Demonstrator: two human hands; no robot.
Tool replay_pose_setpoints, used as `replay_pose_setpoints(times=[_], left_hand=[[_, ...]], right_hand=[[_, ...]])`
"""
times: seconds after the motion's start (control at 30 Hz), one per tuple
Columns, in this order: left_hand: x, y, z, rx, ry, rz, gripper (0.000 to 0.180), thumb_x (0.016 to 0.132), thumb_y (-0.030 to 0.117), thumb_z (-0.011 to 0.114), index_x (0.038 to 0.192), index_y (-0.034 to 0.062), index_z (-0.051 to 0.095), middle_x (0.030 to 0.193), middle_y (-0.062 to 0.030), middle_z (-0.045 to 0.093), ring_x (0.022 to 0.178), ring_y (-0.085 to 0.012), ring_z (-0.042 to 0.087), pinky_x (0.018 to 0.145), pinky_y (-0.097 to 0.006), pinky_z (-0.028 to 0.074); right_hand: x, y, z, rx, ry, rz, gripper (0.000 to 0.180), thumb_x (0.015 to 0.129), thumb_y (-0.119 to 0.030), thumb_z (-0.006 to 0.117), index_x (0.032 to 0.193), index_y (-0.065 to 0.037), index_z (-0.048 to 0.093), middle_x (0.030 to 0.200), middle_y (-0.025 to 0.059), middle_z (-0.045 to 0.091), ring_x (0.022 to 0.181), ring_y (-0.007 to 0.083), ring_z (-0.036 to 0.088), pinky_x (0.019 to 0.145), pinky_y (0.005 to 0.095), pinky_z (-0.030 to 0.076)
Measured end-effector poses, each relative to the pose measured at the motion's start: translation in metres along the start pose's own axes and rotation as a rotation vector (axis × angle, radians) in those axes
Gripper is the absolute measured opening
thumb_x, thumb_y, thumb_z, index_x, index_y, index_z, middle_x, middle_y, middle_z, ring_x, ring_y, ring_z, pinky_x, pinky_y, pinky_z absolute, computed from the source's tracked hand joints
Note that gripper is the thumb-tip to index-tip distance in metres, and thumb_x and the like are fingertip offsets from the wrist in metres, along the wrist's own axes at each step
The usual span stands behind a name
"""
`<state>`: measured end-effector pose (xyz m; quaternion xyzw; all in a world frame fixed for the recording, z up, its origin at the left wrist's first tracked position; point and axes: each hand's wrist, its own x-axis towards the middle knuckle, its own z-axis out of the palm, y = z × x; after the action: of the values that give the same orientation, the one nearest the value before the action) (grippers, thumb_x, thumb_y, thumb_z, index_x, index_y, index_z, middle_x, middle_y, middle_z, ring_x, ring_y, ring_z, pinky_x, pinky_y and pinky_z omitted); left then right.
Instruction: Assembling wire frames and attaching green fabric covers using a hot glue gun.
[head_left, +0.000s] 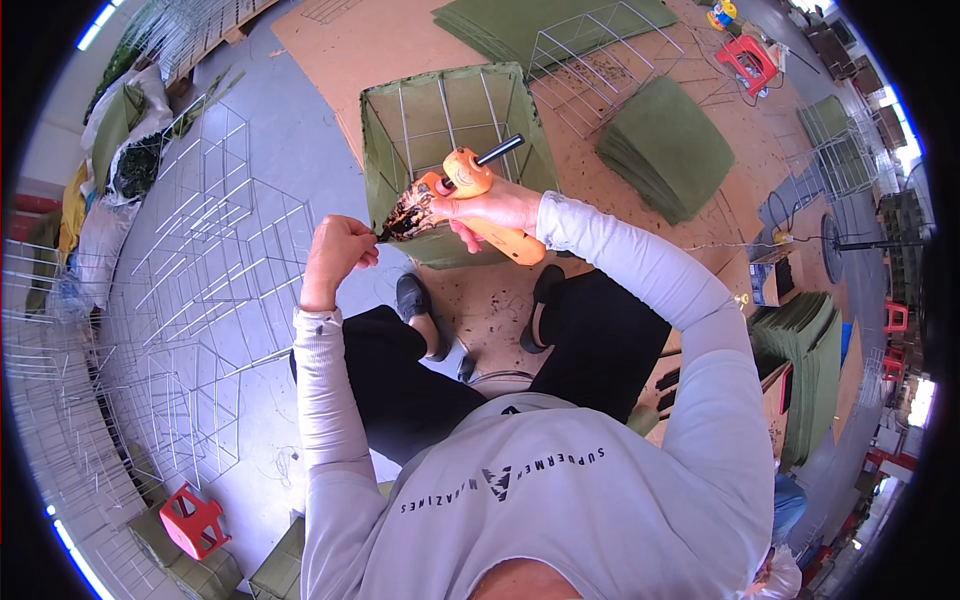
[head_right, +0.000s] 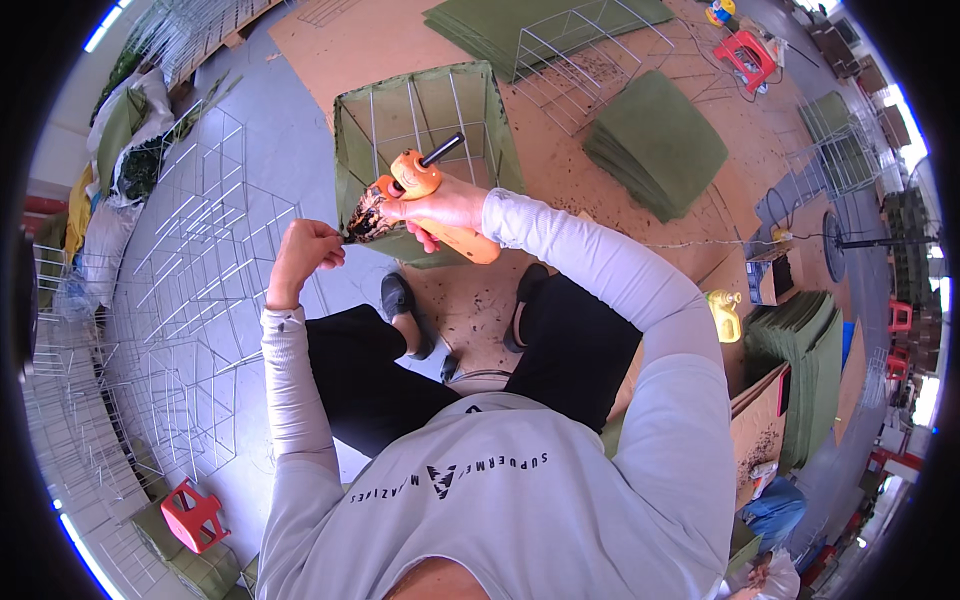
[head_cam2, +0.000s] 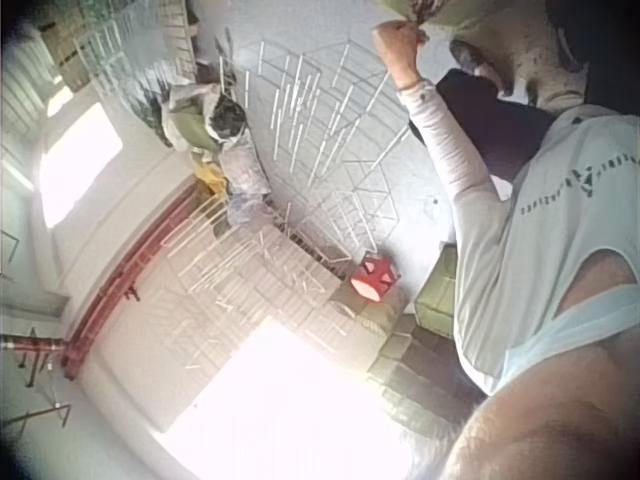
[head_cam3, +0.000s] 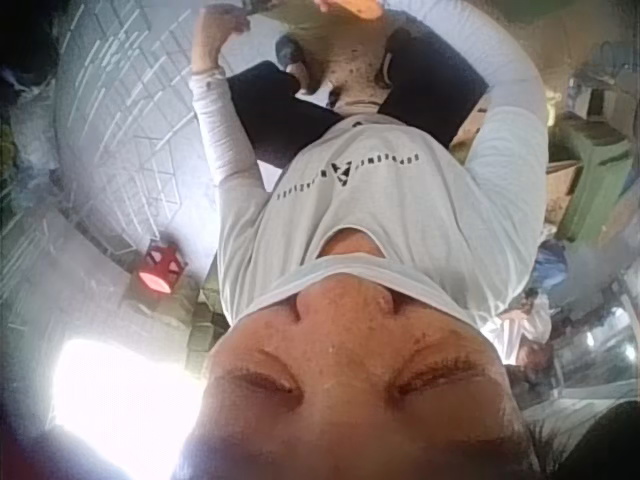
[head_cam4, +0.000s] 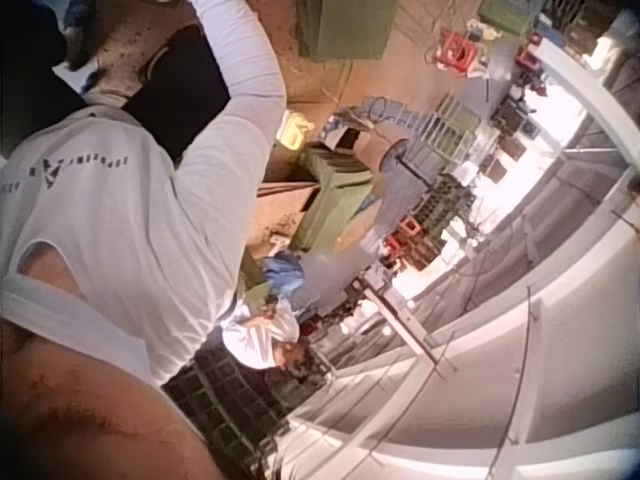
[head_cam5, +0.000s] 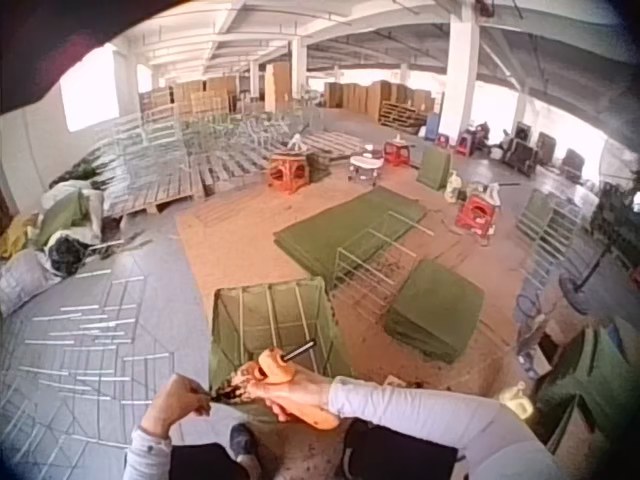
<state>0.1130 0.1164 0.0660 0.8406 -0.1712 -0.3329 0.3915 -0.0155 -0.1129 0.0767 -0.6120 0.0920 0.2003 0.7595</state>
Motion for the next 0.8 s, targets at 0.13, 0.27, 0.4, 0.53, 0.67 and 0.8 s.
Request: replay_pose_setpoints(times=[0.13,0.27,0.4,0.53,0.67,0.8], left_hand=[[0.000,-0.001,0.000,0.010,-0.006,-0.006,0.014,0.079,0.001,0.060,0.076,-0.0103,0.067,0.063,-0.0124,0.067,0.056,-0.0164,0.067,0.052,-0.026,0.053],[-0.001,0.001,-0.002,0.013,0.001,0.002,0.014,0.079,0.001,0.059,0.075,-0.0102,0.067,0.063,-0.0121,0.066,0.056,-0.0162,0.067,0.051,-0.026,0.053],[-0.002,0.002,-0.002,0.021,0.014,0.008,0.013,0.079,0.000,0.059,0.075,-0.0101,0.067,0.062,-0.0119,0.066,0.056,-0.0160,0.067,0.051,-0.026,0.053],[-0.001,-0.003,-0.004,0.025,0.014,0.031,0.013,0.078,0.000,0.059,0.075,-0.0098,0.067,0.061,-0.0118,0.066,0.055,-0.0160,0.067,0.051,-0.026,0.053],[0.001,-0.006,-0.004,0.015,0.014,0.037,0.013,0.078,0.000,0.059,0.075,-0.0093,0.068,0.062,-0.0116,0.066,0.055,-0.0162,0.068,0.050,-0.026,0.053],[0.002,-0.007,-0.005,0.052,-0.004,0.029,0.013,0.081,0.002,0.061,0.081,-0.0090,0.067,0.066,-0.0118,0.067,0.058,-0.0164,0.068,0.051,-0.026,0.053]], right_hand=[[-0.002,-0.001,0.001,0.025,0.005,0.002,0.031,0.092,-0.038,0.064,0.093,-0.011,0.049,0.068,0.0008,0.053,0.050,0.0107,0.056,0.046,0.0277,0.048],[-0.007,-0.002,-0.004,0.032,-0.032,0.048,0.034,0.091,-0.035,0.066,0.104,-0.012,0.044,0.075,0.0043,0.054,0.053,0.0132,0.056,0.051,0.0291,0.049],[-0.014,-0.003,-0.005,0.031,-0.003,0.034,0.032,0.092,-0.033,0.066,0.105,-0.014,0.043,0.074,0.0039,0.053,0.054,0.0132,0.055,0.051,0.0285,0.049],[-0.016,-0.001,-0.008,0.042,0.002,0.034,0.029,0.093,-0.031,0.064,0.104,-0.014,0.044,0.072,0.0038,0.053,0.054,0.0136,0.056,0.049,0.0287,0.048],[-0.019,-0.001,-0.009,0.018,0.026,0.033,0.028,0.094,-0.032,0.064,0.104,-0.015,0.043,0.072,0.0038,0.053,0.054,0.0138,0.057,0.048,0.0287,0.048],[-0.023,-0.002,-0.011,0.012,0.035,0.061,0.029,0.093,-0.032,0.064,0.104,-0.014,0.044,0.074,0.0045,0.054,0.054,0.0140,0.057,0.049,0.0290,0.048]])
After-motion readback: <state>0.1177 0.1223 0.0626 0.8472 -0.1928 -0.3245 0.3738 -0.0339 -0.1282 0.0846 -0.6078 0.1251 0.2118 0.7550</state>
